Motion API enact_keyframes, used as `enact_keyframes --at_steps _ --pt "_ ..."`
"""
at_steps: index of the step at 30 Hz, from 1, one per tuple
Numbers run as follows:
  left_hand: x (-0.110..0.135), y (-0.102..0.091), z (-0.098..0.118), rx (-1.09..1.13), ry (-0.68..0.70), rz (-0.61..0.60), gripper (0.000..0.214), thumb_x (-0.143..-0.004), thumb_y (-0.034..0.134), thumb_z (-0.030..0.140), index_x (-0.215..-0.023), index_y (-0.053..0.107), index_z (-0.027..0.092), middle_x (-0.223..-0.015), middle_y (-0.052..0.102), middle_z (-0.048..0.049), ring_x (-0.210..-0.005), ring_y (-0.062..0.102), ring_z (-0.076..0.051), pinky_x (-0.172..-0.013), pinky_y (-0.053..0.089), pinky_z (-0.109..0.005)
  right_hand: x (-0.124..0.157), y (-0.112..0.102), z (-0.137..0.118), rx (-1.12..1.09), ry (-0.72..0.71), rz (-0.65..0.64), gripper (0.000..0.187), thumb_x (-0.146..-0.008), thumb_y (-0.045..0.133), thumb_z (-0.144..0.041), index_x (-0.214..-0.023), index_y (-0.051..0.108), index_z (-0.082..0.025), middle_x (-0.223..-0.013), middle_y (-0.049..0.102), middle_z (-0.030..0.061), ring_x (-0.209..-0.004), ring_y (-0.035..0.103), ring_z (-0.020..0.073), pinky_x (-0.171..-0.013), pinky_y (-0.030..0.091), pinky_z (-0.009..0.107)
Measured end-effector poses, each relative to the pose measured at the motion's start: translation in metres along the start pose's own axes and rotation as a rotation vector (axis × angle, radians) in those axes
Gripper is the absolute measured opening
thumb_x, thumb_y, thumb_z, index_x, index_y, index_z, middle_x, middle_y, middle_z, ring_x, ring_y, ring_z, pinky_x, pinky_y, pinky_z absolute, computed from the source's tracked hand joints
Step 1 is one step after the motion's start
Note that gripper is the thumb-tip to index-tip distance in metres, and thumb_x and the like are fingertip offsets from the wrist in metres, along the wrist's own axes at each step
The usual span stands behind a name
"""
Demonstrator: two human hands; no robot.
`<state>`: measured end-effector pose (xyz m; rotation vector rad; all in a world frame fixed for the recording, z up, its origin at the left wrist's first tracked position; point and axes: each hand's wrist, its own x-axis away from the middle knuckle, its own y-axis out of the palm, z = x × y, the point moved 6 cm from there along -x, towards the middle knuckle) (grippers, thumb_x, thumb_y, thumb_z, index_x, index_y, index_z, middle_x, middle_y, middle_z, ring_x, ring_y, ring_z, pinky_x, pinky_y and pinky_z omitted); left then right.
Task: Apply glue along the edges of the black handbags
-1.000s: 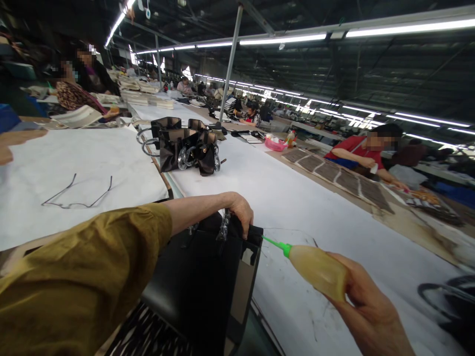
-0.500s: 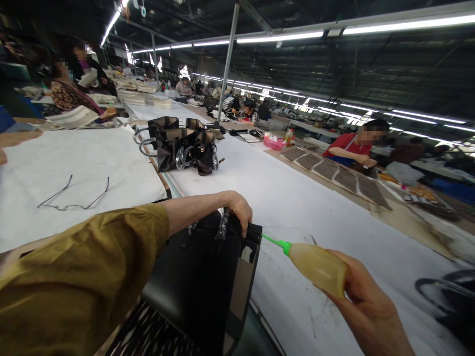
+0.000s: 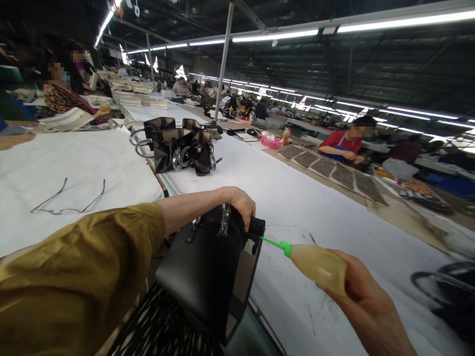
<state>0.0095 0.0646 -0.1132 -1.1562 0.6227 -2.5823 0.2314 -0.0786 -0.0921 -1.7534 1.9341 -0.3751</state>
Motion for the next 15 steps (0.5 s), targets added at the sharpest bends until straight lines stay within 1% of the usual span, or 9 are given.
enact_keyframes --at_steps 3,7,11,15 --pt "0.003 -0.012 0.014 -0.147 0.006 0.078 0.022 -0.054 0.069 0.021 -0.075 0.07 0.014 -0.058 0.065 -0.0015 -0.057 0.059 -0.019 -0.053 0.05 -0.028 0.0 -0.006 -0.001 -0.051 0.051 0.05 0.053 -0.067 0.069 -0.043 -0.113 0.05 -0.023 -0.101 0.064 0.0044 -0.088 0.061 0.0262 -0.071 0.05 0.027" --pt "-0.001 -0.022 0.03 -0.297 0.028 0.165 0.022 -0.052 0.07 0.02 -0.073 0.071 0.014 -0.057 0.064 -0.0019 -0.056 0.058 -0.018 -0.055 0.048 -0.027 -0.002 -0.009 0.009 -0.046 0.073 0.069 0.053 -0.067 0.068 -0.044 -0.111 0.051 -0.022 -0.1 0.064 0.005 -0.088 0.06 0.0276 -0.07 0.051 0.03" --pt "-0.008 -0.019 0.034 -0.368 0.03 0.191 0.026 -0.053 0.07 0.021 -0.078 0.072 0.014 -0.061 0.066 -0.0027 -0.058 0.058 -0.018 -0.056 0.047 -0.027 -0.006 -0.007 0.022 -0.063 0.05 0.052 0.055 -0.069 0.068 -0.045 -0.114 0.049 -0.021 -0.097 0.065 0.006 -0.084 0.062 0.0272 -0.068 0.052 0.031" --pt "-0.009 -0.016 0.031 -0.403 0.028 0.209 0.028 -0.058 0.067 0.021 -0.085 0.071 0.013 -0.067 0.067 -0.0033 -0.058 0.057 -0.017 -0.055 0.046 -0.026 -0.011 -0.006 0.024 -0.051 0.023 0.061 0.053 -0.071 0.067 -0.044 -0.115 0.049 -0.021 -0.092 0.066 0.0054 -0.078 0.062 0.0256 -0.064 0.052 0.03"
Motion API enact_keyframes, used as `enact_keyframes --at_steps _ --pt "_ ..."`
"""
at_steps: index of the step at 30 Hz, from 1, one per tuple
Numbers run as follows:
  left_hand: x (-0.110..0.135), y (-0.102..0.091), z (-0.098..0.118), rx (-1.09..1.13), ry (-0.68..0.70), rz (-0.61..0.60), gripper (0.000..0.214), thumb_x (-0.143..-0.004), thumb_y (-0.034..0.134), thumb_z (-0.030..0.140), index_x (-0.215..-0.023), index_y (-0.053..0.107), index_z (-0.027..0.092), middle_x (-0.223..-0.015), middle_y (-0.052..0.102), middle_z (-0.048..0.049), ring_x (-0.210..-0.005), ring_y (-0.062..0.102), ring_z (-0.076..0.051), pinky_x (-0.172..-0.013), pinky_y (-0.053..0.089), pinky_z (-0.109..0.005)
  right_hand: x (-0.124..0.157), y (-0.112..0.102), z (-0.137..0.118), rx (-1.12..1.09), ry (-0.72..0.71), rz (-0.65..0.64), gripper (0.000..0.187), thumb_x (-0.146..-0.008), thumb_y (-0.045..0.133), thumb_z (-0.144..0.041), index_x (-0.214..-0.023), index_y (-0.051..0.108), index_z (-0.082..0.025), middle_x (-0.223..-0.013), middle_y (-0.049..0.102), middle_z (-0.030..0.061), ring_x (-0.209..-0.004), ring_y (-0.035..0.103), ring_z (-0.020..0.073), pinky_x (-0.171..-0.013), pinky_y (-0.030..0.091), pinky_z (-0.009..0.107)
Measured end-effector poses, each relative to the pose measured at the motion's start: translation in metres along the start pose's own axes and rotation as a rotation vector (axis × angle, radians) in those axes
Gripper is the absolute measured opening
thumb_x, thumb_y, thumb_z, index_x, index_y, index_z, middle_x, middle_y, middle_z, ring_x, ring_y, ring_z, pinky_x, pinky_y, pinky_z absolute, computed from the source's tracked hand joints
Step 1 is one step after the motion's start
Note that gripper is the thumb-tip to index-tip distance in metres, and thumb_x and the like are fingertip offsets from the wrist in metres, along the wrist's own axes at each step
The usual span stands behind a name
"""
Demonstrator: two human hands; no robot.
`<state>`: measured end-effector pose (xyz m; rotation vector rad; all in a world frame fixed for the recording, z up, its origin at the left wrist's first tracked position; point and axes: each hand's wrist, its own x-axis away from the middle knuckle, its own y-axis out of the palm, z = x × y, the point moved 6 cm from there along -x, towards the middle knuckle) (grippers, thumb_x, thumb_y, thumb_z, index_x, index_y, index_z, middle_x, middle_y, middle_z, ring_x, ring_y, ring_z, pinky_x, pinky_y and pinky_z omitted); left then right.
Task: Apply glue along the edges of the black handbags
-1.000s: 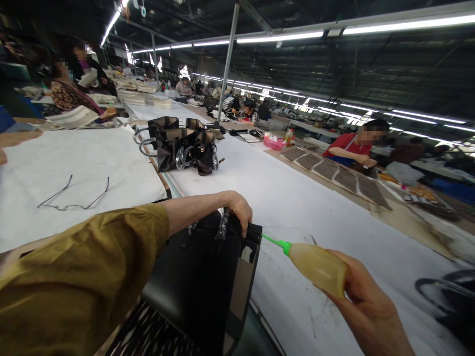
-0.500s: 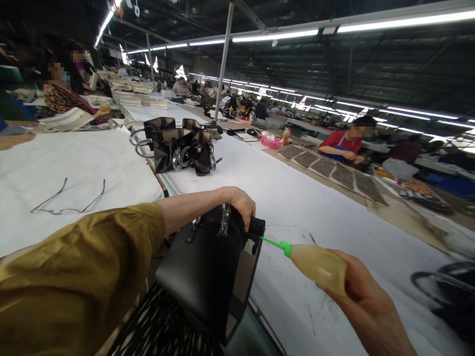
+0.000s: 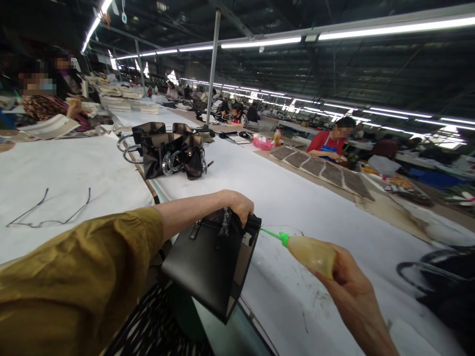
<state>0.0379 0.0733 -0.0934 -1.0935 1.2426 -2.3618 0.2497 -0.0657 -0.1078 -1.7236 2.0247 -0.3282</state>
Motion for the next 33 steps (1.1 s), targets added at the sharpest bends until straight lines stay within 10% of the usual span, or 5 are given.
enact_keyframes --at_steps 21,33 --pt "0.0 0.004 -0.01 0.061 -0.007 0.001 0.03 -0.057 0.066 0.024 -0.085 0.069 0.013 -0.068 0.067 -0.0036 -0.057 0.057 -0.017 -0.051 0.045 -0.025 -0.003 0.013 -0.014 0.125 -0.056 -0.004 0.046 -0.072 0.063 -0.046 -0.108 0.049 -0.022 -0.095 0.062 0.0034 -0.079 0.06 0.0223 -0.068 0.049 0.027" --pt "-0.001 0.009 -0.01 0.054 0.018 -0.001 0.03 -0.057 0.065 0.024 -0.085 0.069 0.013 -0.068 0.067 -0.0034 -0.057 0.057 -0.016 -0.051 0.046 -0.025 0.003 0.018 -0.012 -0.178 0.199 -0.053 0.049 -0.068 0.069 -0.045 -0.107 0.051 -0.023 -0.082 0.067 0.0004 -0.072 0.061 0.0245 -0.057 0.049 0.028"
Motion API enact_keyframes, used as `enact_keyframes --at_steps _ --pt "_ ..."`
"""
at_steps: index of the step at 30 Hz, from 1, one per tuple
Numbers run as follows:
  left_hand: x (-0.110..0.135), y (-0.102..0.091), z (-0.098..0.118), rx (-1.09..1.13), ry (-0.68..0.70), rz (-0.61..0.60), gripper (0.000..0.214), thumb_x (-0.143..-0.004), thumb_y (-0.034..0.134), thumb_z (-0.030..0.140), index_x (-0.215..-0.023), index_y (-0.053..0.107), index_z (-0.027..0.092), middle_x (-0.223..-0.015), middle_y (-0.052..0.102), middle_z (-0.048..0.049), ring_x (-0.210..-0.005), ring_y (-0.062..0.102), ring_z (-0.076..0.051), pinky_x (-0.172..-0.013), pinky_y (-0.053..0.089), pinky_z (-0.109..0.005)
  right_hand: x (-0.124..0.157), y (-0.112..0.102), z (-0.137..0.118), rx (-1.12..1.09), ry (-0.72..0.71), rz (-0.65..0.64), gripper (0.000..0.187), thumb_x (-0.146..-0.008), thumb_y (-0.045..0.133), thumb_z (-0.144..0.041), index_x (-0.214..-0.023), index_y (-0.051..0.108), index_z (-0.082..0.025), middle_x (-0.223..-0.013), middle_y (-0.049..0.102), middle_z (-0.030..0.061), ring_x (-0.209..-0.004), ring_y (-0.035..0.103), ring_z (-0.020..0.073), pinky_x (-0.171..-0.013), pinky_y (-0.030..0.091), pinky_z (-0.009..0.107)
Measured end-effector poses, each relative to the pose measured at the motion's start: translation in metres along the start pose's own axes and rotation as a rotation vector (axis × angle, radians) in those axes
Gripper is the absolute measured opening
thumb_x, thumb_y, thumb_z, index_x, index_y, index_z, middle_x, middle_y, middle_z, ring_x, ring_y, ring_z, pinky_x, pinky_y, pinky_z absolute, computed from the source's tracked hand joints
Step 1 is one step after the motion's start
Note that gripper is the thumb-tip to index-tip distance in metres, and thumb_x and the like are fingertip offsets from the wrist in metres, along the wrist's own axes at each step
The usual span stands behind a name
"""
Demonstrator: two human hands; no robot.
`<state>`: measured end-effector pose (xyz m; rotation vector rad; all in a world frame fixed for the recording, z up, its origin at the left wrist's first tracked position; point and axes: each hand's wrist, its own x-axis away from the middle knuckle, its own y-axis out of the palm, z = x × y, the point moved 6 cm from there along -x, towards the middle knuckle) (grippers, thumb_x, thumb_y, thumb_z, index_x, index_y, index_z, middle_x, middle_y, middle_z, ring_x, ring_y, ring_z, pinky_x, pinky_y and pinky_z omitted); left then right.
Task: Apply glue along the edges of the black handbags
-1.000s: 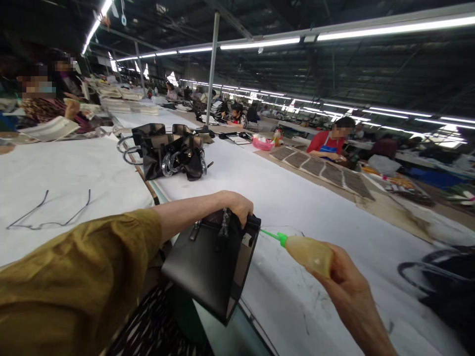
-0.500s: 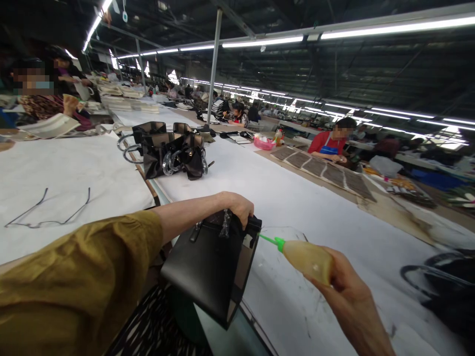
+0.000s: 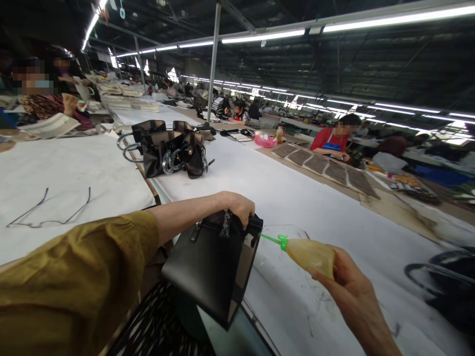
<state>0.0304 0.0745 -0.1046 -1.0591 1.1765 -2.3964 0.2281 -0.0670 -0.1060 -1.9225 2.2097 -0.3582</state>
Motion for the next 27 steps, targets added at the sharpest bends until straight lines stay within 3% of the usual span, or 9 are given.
enact_keyframes --at_steps 7,15,27 --pt "0.001 -0.001 0.0 -0.001 -0.006 0.009 0.032 -0.057 0.064 0.023 -0.086 0.069 0.011 -0.07 0.067 -0.0048 -0.058 0.057 -0.017 -0.048 0.044 -0.024 -0.006 0.0 0.006 0.043 -0.074 -0.051 0.043 -0.07 0.067 -0.044 -0.103 0.052 -0.02 -0.08 0.065 0.0017 -0.074 0.061 0.0254 -0.056 0.048 0.029" --pt "0.0 0.0 0.0 0.003 0.0 0.021 0.032 -0.057 0.063 0.023 -0.086 0.069 0.012 -0.07 0.067 -0.0044 -0.06 0.057 -0.017 -0.051 0.045 -0.024 0.006 0.003 0.007 0.125 -0.016 -0.1 0.037 -0.071 0.066 -0.044 -0.1 0.055 -0.022 -0.082 0.065 0.0003 -0.077 0.059 0.0248 -0.055 0.046 0.027" --pt "-0.002 -0.002 0.0 -0.033 0.04 0.036 0.03 -0.058 0.063 0.023 -0.086 0.069 0.011 -0.068 0.066 -0.0036 -0.06 0.056 -0.017 -0.052 0.043 -0.024 0.021 0.007 0.023 0.231 -0.046 -0.204 0.039 -0.071 0.066 -0.044 -0.102 0.054 -0.023 -0.088 0.065 0.0007 -0.08 0.06 0.0252 -0.068 0.048 0.029"
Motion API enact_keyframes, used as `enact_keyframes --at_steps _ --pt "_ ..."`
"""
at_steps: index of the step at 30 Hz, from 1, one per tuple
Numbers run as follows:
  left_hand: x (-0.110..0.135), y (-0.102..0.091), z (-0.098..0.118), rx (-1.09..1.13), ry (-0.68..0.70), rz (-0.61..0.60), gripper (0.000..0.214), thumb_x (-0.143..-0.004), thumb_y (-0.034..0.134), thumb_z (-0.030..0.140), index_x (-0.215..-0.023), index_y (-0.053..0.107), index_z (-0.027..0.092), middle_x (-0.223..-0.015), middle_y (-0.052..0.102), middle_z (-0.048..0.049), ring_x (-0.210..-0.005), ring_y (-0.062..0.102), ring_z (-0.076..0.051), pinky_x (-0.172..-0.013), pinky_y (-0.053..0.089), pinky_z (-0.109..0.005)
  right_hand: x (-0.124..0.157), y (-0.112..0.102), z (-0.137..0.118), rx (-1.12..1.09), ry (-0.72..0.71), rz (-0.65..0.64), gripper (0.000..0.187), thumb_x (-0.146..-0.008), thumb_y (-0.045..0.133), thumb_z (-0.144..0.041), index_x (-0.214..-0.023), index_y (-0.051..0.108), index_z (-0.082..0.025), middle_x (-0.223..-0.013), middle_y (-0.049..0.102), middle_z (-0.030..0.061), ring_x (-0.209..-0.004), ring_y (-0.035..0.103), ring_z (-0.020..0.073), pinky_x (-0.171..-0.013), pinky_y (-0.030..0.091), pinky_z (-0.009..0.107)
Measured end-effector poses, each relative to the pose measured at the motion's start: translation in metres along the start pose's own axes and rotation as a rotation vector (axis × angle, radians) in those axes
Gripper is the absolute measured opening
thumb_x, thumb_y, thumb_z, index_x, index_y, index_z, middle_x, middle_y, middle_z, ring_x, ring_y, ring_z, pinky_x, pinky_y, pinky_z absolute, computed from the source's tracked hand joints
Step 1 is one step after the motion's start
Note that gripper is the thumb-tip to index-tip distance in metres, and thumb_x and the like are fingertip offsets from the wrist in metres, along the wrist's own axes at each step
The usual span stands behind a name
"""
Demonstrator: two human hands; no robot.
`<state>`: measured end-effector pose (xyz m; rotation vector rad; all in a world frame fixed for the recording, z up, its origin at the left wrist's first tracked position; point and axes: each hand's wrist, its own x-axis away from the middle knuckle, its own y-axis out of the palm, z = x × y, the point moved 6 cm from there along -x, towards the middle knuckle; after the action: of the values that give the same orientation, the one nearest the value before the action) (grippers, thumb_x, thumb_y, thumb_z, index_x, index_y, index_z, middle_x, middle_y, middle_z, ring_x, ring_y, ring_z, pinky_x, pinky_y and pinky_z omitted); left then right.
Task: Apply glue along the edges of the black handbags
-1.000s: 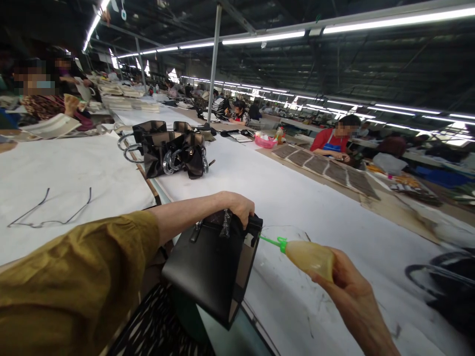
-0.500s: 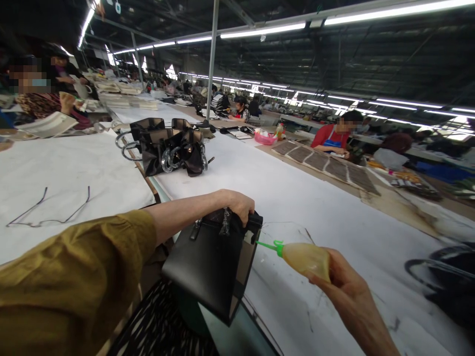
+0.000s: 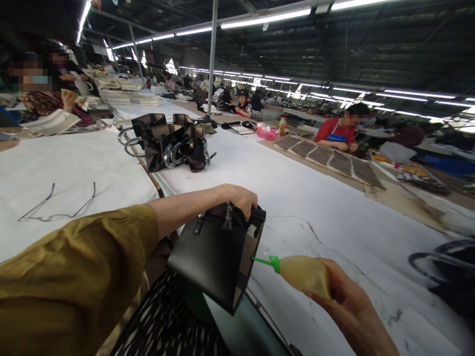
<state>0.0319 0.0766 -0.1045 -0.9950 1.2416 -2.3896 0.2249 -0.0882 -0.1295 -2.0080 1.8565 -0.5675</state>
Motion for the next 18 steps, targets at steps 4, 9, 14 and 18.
enact_keyframes --at_steps 4,9,14,18 --pt "0.0 -0.001 -0.001 0.004 0.006 0.01 0.028 -0.058 0.064 0.023 -0.083 0.069 0.012 -0.068 0.066 -0.0027 -0.061 0.056 -0.016 -0.053 0.043 -0.023 0.003 0.004 -0.004 0.011 -0.074 0.016 0.035 -0.071 0.066 -0.041 -0.099 0.056 -0.022 -0.09 0.066 0.0009 -0.081 0.061 0.025 -0.069 0.049 0.028" --pt "0.0 0.0 0.0 -0.006 0.008 0.004 0.028 -0.059 0.064 0.023 -0.084 0.069 0.012 -0.068 0.065 -0.003 -0.062 0.056 -0.016 -0.05 0.041 -0.022 -0.006 0.0 -0.013 0.057 -0.106 0.046 0.036 -0.072 0.065 -0.042 -0.1 0.055 -0.023 -0.091 0.065 0.0022 -0.082 0.06 0.0247 -0.069 0.049 0.028" --pt "0.0 -0.001 0.002 -0.04 -0.014 0.008 0.03 -0.059 0.063 0.023 -0.086 0.069 0.011 -0.069 0.065 -0.004 -0.062 0.056 -0.016 -0.05 0.04 -0.023 -0.02 -0.013 -0.018 0.022 -0.106 0.156 0.041 -0.073 0.064 -0.045 -0.105 0.052 -0.023 -0.088 0.064 0.0018 -0.076 0.06 0.0228 -0.065 0.048 0.028" --pt "-0.003 0.0 0.0 -0.059 -0.002 0.007 0.031 -0.058 0.063 0.024 -0.086 0.069 0.012 -0.069 0.066 -0.0037 -0.061 0.056 -0.017 -0.051 0.042 -0.024 -0.025 -0.02 -0.017 -0.003 -0.104 0.214 0.046 -0.072 0.066 -0.045 -0.108 0.052 -0.022 -0.085 0.065 0.0028 -0.073 0.061 0.0239 -0.062 0.05 0.03"
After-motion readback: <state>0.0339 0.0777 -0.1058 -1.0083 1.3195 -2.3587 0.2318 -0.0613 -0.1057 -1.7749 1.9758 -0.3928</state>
